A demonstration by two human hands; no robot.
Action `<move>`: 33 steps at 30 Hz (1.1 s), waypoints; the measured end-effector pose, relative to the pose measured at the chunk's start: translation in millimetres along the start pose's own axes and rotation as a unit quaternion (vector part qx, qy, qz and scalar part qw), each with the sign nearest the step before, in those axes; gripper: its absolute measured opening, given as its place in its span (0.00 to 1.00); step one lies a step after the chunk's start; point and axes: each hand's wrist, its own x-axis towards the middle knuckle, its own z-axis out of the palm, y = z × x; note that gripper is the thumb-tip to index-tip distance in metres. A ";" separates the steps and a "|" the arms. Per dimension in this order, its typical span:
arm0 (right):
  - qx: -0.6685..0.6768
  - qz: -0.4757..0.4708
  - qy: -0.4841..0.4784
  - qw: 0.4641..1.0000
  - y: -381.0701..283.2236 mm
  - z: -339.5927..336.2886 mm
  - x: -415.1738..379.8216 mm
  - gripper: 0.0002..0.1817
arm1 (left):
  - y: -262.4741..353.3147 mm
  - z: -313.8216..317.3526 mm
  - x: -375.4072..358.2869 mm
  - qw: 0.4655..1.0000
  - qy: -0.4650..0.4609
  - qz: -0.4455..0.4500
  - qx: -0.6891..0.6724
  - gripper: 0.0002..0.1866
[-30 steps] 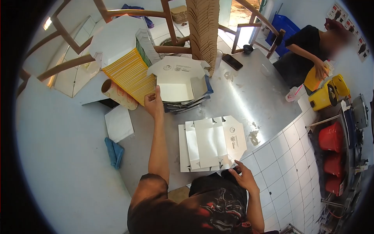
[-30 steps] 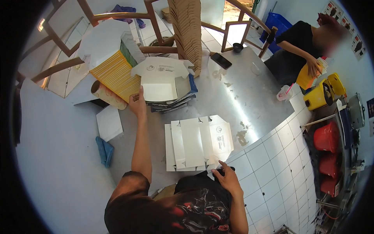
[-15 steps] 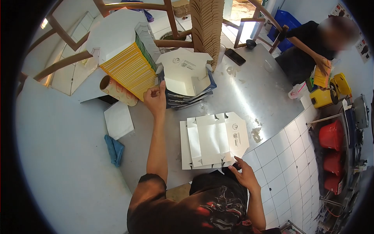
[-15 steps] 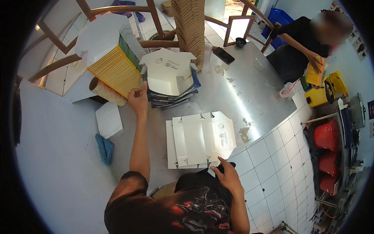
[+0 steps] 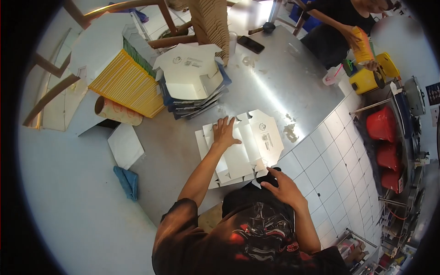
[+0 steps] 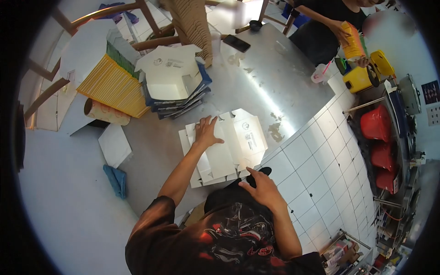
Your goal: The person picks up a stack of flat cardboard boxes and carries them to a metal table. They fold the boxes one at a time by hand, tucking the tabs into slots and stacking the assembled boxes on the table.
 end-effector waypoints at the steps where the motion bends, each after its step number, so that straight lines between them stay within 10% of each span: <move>1: -0.003 -0.001 0.009 1.000 -1.6 -2.4 -1.4 0.36 | -1.7 -1.3 7.4 0.999 -0.041 -0.024 0.009 0.53; 17: 0.151 -0.005 0.162 0.975 24.1 -11.0 -31.7 0.33 | 25.1 -80.3 -51.3 0.945 0.170 0.130 -0.248 0.04; 22: 0.504 -0.041 0.021 0.863 9.4 -25.7 -21.0 0.34 | 105.0 -117.4 -103.8 0.915 0.249 0.193 -0.253 0.07; 27: 0.631 0.009 0.264 0.729 -15.1 -13.4 -4.7 0.20 | 147.2 -82.7 -131.1 0.882 0.239 0.319 -0.253 0.09; 33: 0.689 0.014 0.339 0.640 24.3 -16.3 -28.6 0.09 | 185.9 -47.6 -178.0 0.852 0.100 0.317 -0.405 0.06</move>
